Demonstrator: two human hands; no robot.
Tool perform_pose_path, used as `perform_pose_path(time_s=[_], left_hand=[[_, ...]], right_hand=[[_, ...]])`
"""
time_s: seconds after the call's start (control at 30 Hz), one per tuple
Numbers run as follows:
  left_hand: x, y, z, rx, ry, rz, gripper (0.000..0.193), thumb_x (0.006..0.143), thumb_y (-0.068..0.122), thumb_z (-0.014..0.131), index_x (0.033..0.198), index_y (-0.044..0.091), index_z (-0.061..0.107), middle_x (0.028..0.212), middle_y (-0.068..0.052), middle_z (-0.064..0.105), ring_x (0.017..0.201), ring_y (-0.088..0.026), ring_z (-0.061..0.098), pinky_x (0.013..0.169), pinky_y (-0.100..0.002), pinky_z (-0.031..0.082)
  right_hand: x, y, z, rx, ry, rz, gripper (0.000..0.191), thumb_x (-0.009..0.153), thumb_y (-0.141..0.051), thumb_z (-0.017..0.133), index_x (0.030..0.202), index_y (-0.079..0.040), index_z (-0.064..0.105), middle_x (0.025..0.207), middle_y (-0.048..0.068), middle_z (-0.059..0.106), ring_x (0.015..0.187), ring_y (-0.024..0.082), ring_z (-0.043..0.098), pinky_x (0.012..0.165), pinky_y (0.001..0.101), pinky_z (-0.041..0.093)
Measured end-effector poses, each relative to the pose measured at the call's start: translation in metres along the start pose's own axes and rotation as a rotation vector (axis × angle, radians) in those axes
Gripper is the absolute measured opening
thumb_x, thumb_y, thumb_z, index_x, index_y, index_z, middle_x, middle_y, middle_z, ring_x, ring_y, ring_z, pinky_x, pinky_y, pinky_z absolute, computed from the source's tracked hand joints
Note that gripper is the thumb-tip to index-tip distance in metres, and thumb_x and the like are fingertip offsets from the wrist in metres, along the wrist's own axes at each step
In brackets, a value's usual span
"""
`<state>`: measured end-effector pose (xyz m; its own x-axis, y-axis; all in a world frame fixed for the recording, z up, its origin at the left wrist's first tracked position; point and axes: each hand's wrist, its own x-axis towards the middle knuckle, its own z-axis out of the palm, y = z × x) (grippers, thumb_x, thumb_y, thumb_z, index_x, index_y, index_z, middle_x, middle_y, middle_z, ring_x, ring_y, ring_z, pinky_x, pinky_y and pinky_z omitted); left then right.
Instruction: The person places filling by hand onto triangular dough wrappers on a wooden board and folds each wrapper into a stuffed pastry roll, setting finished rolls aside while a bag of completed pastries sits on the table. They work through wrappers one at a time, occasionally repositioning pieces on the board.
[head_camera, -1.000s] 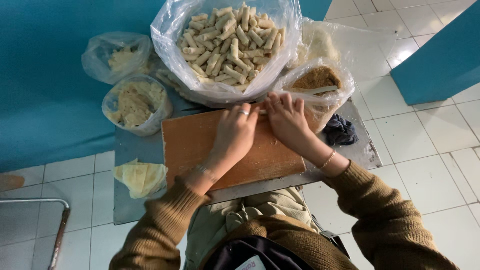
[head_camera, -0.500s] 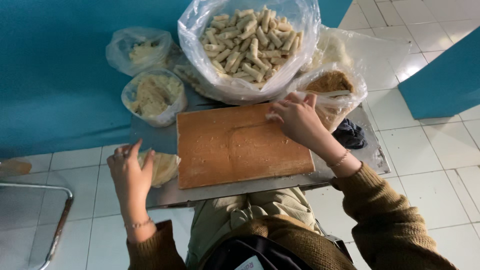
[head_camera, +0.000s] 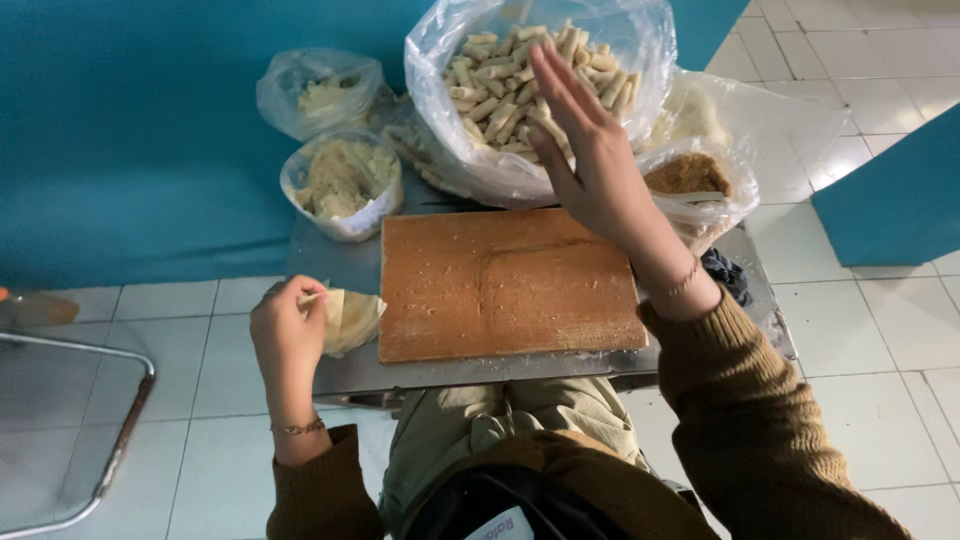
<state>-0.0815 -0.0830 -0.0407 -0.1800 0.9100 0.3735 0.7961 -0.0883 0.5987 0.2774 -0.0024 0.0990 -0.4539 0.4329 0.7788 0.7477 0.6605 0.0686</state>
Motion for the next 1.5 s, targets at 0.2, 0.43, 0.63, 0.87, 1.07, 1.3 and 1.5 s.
perform_pose_path(time_s=[0.2,0.43,0.63,0.87,1.07,1.3,1.5], left_hand=[[-0.012,0.033,-0.005,-0.597,0.053,-0.109,0.014,0.098,0.018,0.074,0.102,0.005,0.069,0.091,-0.002,0.070,0.080,-0.010,0.063,0.071,-0.026,0.050],[-0.045,0.113,0.034,-1.100,-0.153,-0.098,0.021,0.093,0.019,0.077,0.108,0.005,0.074,0.097,-0.002,0.075,0.077,-0.007,0.067,0.065,-0.019,0.054],[-0.061,0.143,0.027,-1.370,-0.323,-0.079,0.053,0.088,0.000,0.078,0.138,0.004,0.059,0.112,-0.006,0.068,0.092,-0.008,0.065,0.079,-0.022,0.055],[-0.070,0.148,0.031,-1.268,-0.269,0.054,0.046,0.092,-0.008,0.074,0.135,-0.001,0.057,0.113,-0.011,0.070,0.104,-0.016,0.072,0.095,-0.031,0.063],[-0.073,0.148,0.031,-1.185,-0.277,0.083,0.047,0.093,-0.007,0.073,0.137,0.000,0.057,0.106,-0.007,0.066,0.099,-0.012,0.067,0.089,-0.027,0.059],[-0.071,0.152,0.031,-1.243,-0.295,0.099,0.050,0.095,-0.007,0.073,0.140,0.001,0.055,0.102,-0.004,0.061,0.095,-0.010,0.061,0.087,-0.025,0.055],[-0.070,0.147,0.031,-1.315,-0.376,0.079,0.054,0.094,-0.008,0.069,0.144,0.002,0.050,0.109,-0.005,0.059,0.101,-0.011,0.060,0.094,-0.029,0.055]], right_hand=[[-0.047,-0.063,-0.020,0.540,-0.211,0.226,0.018,0.086,-0.001,0.077,0.103,-0.004,0.075,0.121,0.009,0.076,0.100,0.021,0.076,0.083,0.0317,0.063],[-0.075,-0.122,-0.020,0.669,-0.089,0.178,0.032,0.076,-0.011,0.089,0.105,-0.005,0.076,0.105,0.009,0.074,0.095,0.023,0.072,0.082,0.0337,0.061],[-0.085,-0.125,-0.025,0.561,-0.011,0.369,0.027,0.080,-0.006,0.086,0.105,-0.006,0.076,0.107,0.009,0.075,0.099,0.022,0.076,0.085,0.0321,0.063],[-0.101,-0.120,-0.026,0.672,-0.053,0.414,0.022,0.086,-0.002,0.078,0.108,-0.002,0.076,0.108,0.011,0.076,0.097,0.021,0.076,0.083,0.0302,0.062],[-0.120,-0.111,-0.017,1.142,-0.217,0.775,0.015,0.098,-0.003,0.067,0.110,0.004,0.074,0.104,0.008,0.072,0.086,0.010,0.064,0.069,0.0232,0.050],[-0.132,-0.104,-0.011,1.435,-0.277,0.997,0.020,0.100,-0.007,0.066,0.114,0.006,0.073,0.106,0.007,0.074,0.096,0.011,0.067,0.083,0.0255,0.055],[-0.129,-0.105,-0.018,1.457,-0.279,1.020,0.025,0.097,-0.010,0.068,0.115,0.006,0.073,0.108,0.010,0.076,0.101,0.014,0.072,0.091,0.0292,0.059]])
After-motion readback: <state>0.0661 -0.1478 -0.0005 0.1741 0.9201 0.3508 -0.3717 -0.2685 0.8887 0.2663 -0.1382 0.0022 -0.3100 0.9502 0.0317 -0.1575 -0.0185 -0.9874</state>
